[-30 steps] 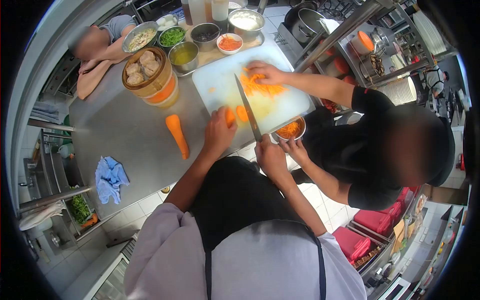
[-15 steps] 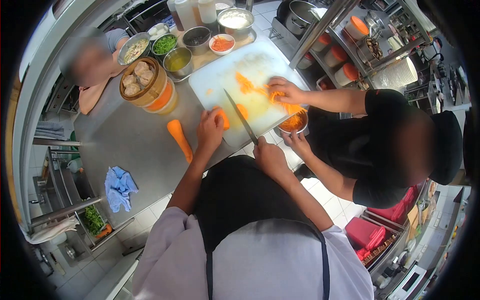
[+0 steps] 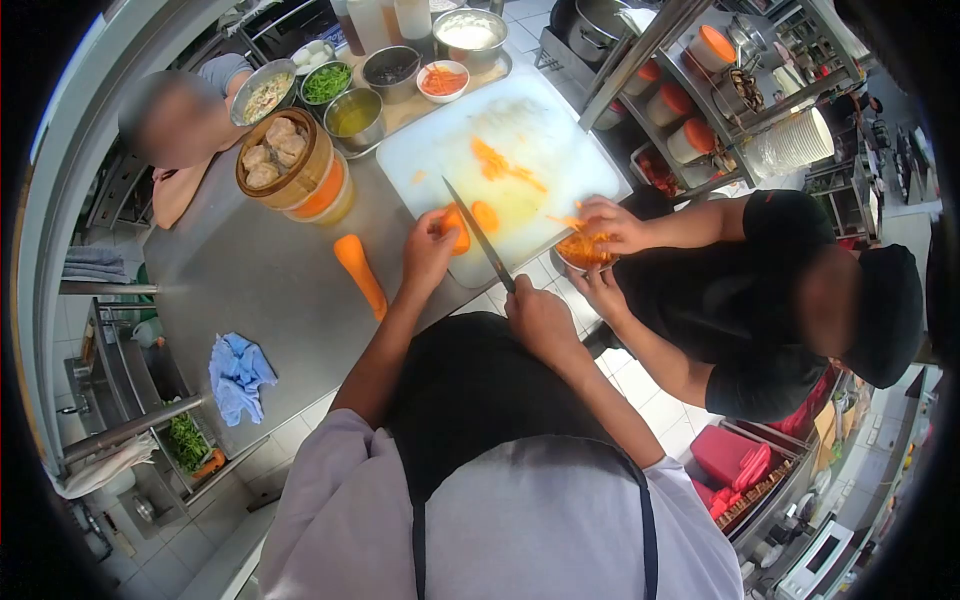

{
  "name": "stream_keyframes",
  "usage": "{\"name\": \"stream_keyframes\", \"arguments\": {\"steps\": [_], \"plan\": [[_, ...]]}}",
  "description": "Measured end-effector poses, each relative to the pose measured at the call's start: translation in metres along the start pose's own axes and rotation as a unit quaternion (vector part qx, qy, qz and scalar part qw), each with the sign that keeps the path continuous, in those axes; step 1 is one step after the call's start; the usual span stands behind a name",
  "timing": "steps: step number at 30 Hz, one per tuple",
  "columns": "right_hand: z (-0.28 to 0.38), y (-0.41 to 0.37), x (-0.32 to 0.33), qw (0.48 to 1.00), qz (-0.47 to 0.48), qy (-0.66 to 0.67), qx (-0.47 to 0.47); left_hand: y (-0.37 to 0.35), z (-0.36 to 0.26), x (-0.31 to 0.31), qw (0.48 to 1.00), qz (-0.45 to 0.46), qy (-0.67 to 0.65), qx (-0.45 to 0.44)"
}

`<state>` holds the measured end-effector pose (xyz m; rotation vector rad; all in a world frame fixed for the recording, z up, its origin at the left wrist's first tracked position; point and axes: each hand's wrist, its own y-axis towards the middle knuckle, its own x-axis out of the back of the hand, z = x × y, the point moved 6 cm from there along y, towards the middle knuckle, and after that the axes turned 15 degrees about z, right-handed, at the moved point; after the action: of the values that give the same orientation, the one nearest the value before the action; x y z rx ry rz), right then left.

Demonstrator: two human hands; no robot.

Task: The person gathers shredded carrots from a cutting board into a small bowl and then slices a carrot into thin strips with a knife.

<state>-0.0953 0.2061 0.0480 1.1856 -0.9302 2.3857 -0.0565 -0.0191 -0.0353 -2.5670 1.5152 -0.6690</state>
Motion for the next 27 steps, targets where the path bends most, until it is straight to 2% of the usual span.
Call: {"name": "stream_keyframes", "arguments": {"steps": [1, 4, 7, 10, 13, 16, 19, 23, 27], "plan": [[-0.001, 0.001, -0.003, 1.0, -0.003, -0.004, -0.002, 0.002, 0.006, -0.003, 0.999, 0.013, -0.048, 0.017], [0.0, 0.002, -0.004, 1.0, -0.011, -0.009, 0.004, -0.002, 0.003, -0.002, 0.999, 0.004, -0.041, 0.024], [0.004, 0.001, -0.002, 1.0, -0.017, -0.009, 0.016, -0.013, -0.018, 0.005, 0.995, 0.016, 0.082, 0.06], [0.009, 0.003, -0.002, 0.999, -0.019, -0.019, 0.025, -0.008, -0.008, 0.006, 0.99, -0.05, 0.126, -0.025], [0.01, 0.005, -0.002, 1.0, -0.014, -0.018, 0.018, -0.008, -0.003, 0.005, 0.991, -0.058, 0.105, -0.05], [0.006, 0.009, -0.007, 1.0, -0.015, -0.005, 0.013, -0.012, -0.003, 0.002, 0.999, -0.043, 0.019, -0.022], [-0.002, 0.015, -0.014, 1.0, -0.015, 0.022, 0.012, -0.016, -0.005, -0.009, 0.999, -0.045, 0.009, -0.025], [-0.018, 0.028, -0.027, 0.993, 0.011, 0.103, 0.06, -0.025, -0.017, -0.009, 0.994, -0.079, 0.068, -0.041], [-0.018, 0.033, -0.026, 0.99, 0.035, 0.134, 0.038, -0.034, -0.042, 0.005, 0.965, -0.153, 0.183, -0.107]]}}
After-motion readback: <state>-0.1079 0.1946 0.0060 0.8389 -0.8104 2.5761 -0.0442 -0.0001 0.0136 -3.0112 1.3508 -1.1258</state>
